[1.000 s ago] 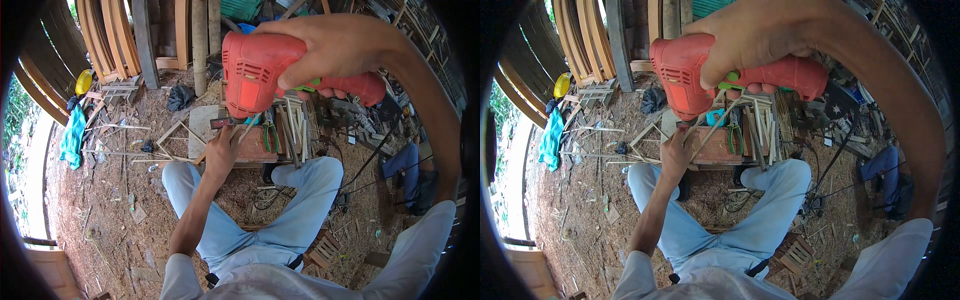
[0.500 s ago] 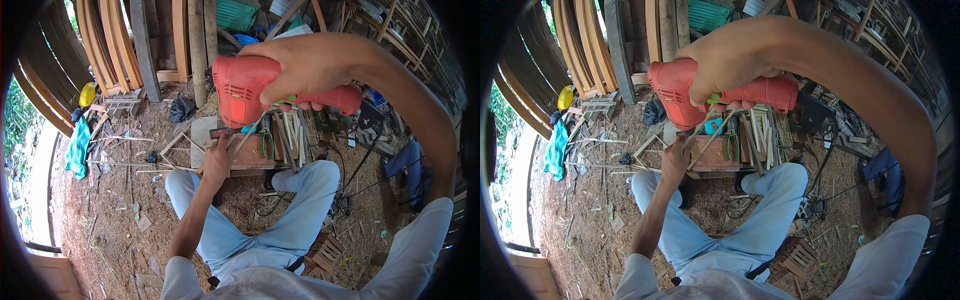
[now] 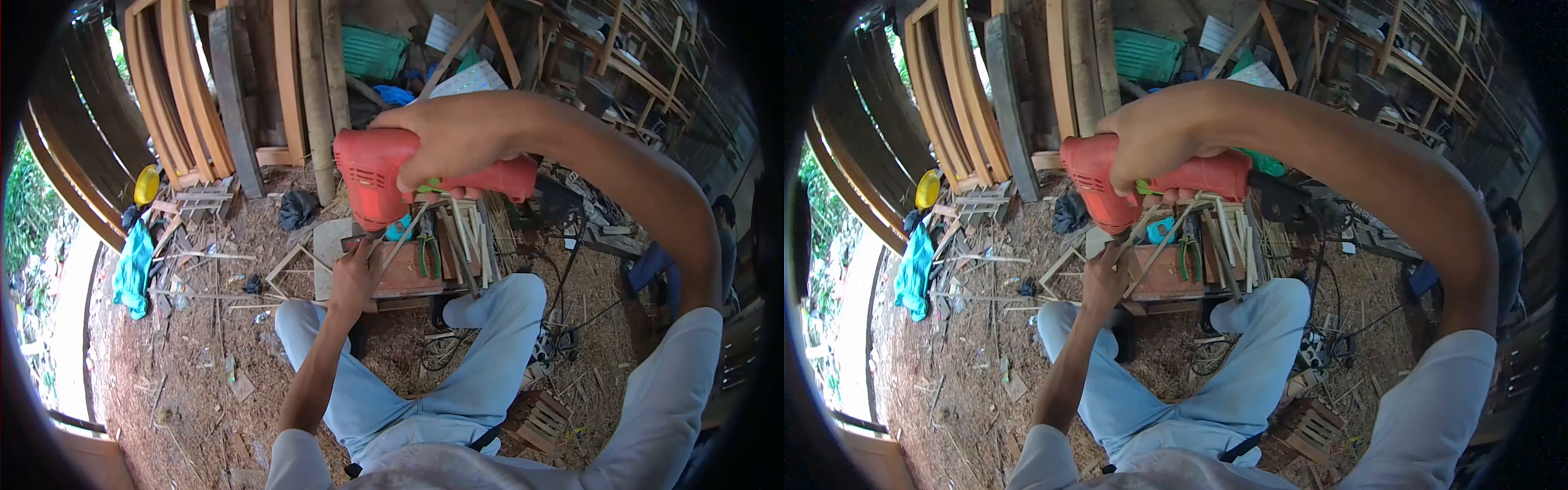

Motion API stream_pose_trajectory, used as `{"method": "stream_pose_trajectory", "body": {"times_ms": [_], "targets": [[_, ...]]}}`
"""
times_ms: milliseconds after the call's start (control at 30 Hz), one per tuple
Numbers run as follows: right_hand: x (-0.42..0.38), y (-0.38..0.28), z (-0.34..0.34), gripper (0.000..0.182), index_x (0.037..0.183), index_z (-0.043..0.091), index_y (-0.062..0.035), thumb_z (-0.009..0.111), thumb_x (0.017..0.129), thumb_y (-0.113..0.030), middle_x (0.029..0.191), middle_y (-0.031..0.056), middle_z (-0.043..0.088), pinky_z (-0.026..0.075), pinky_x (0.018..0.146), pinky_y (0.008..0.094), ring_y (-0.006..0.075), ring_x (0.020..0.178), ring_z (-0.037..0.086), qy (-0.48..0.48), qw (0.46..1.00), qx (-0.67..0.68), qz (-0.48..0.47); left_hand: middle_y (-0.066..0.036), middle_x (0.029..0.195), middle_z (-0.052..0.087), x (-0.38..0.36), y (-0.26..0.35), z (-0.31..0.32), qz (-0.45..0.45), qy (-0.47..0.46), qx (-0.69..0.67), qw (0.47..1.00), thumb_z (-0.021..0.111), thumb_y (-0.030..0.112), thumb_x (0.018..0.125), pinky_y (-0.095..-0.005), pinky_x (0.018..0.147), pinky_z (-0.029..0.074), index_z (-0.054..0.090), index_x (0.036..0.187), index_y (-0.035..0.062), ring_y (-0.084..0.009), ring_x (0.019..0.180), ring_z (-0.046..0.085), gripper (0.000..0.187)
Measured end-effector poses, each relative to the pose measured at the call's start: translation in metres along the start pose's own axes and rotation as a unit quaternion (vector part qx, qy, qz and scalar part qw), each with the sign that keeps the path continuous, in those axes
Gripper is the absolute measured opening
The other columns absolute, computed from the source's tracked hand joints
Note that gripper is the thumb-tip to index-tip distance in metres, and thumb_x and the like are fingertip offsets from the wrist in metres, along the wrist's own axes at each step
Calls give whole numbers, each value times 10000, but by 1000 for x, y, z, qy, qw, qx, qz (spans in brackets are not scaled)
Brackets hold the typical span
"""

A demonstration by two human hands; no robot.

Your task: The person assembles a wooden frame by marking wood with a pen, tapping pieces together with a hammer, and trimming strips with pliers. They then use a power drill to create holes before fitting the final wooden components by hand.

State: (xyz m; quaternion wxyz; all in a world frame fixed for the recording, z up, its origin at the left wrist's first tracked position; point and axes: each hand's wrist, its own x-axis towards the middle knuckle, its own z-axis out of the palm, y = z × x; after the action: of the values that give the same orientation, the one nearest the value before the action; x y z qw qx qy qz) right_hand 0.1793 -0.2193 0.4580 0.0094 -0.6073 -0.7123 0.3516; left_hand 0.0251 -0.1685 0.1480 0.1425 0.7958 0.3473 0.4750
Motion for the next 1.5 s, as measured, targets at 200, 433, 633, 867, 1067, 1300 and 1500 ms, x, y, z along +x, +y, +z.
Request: {"method": "stream_pose_trajectory", "body": {"times_ms": [200, 433, 633, 867, 1067, 1300, 1500], "targets": [[-22, 23, -15, 386, 1150, 509, -11, 622, 816, -167, 816, 89, 617, 491, 478, 288, 142, 563, 569, 43, 998, 51, -19, -230, 829, 660, 4, 8, 2, -36, -26, 12, 999, 632, 79, 857, -441, 564, 515, 627, 968, -8, -405, 712, 651, 142], [-51, 25, -38, 460, 1209, 506, -4, 646, 819, -204, 863, 93, 646, 481, 433, 254, 109, 548, 559, 124, 992, 39, -10, -215, 735, 629, 7, 8, -3, -43, -31, 19, 998, 610, 105, 871, -466, 498, 489, 601, 934, 35, -406, 641, 623, 95], [-66, 70, -52, 474, 1215, 498, -14, 663, 824, -224, 880, 81, 664, 494, 465, 251, 103, 546, 564, 282, 959, -12, -33, -218, 735, 635, 6, -11, -12, -61, 18, -4, 998, 610, 93, 878, -430, 518, 484, 611, 959, 26, -408, 664, 631, 106], [23, 254, 46, 719, 1406, 343, -134, 684, 773, -155, 967, 200, 650, 532, 652, 491, 395, 759, 657, 465, 843, -271, -20, -211, 751, 654, 23, -11, -15, -84, 39, -29, 995, 640, 90, 854, -423, 567, 507, 626, 1002, 27, -395, 694, 651, 161], [107, 372, 140, 766, 1445, 299, -160, 650, 767, -105, 913, 168, 626, 536, 634, 479, 368, 805, 643, 445, 836, -319, 28, -191, 713, 650, 23, -8, -16, -89, 33, 12, 995, 661, 109, 855, -398, 543, 494, 632, 962, 33, -374, 653, 655, 135], [138, 436, 172, 710, 1426, 333, -191, 576, 783, -18, 1017, 195, 582, 539, 640, 462, 391, 800, 641, 411, 851, -325, 29, -185, 730, 656, 23, -13, -20, -108, 28, 9, 994, 647, 106, 875, -382, 549, 490, 624, 970, 28, -359, 657, 660, 124], [147, 451, 192, 811, 1463, 236, -222, 622, 783, -6, 1226, 231, 470, 490, 848, 471, 419, 1136, 506, 324, 880, -335, 94, -196, 748, 656, 25, -16, -20, -127, 14, 42, 991, 627, 108, 890, -389, 551, 486, 617, 981, 15, -372, 672, 658, 130]]}}
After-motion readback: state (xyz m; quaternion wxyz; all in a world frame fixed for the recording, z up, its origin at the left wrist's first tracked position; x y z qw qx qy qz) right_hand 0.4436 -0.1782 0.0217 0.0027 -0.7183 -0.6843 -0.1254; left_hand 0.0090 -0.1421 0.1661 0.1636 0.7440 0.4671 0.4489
